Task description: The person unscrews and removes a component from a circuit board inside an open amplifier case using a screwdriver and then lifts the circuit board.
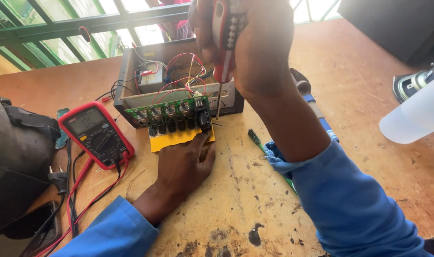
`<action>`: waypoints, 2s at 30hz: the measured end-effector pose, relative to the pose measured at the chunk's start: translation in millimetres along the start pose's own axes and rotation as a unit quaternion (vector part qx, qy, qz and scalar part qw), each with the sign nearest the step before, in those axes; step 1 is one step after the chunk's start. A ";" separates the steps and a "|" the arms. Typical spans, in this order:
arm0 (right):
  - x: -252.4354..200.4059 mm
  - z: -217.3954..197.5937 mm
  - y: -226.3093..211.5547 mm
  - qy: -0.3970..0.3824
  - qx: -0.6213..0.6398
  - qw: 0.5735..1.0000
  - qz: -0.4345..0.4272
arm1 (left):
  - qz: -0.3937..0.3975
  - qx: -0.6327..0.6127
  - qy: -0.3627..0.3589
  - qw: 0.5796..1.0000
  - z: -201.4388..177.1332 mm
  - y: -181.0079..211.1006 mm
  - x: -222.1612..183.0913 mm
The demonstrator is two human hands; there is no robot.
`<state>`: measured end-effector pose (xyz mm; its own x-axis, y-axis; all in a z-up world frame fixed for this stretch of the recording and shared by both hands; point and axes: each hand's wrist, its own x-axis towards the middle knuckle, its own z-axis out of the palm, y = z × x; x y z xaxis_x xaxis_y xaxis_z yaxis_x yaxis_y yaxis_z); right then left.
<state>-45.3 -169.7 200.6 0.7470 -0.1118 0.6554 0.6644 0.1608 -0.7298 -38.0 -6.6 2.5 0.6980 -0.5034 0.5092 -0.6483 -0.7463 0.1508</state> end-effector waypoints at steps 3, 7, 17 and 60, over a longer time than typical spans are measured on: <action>1.9 -7.7 18.1 -0.022 0.005 1.000 -0.013 | 0.000 -0.001 -0.024 1.000 -3.9 0.9 1.1; 7.5 -14.0 40.3 0.008 0.068 0.998 0.009 | -0.001 0.007 -0.007 1.000 -9.0 2.6 3.5; 7.0 -13.5 44.4 -0.008 0.038 0.999 -0.033 | -0.027 -0.031 -0.046 0.998 -8.3 2.6 4.6; -3.5 -2.1 15.0 0.174 0.056 0.982 -0.035 | -0.056 -0.012 -0.086 0.995 -2.5 1.9 6.8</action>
<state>-37.9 -168.9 186.9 0.6750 -0.4525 0.5828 0.7226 0.2456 -0.6462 -35.2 -10.4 8.3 0.8072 -0.4856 0.3357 -0.5685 -0.7925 0.2206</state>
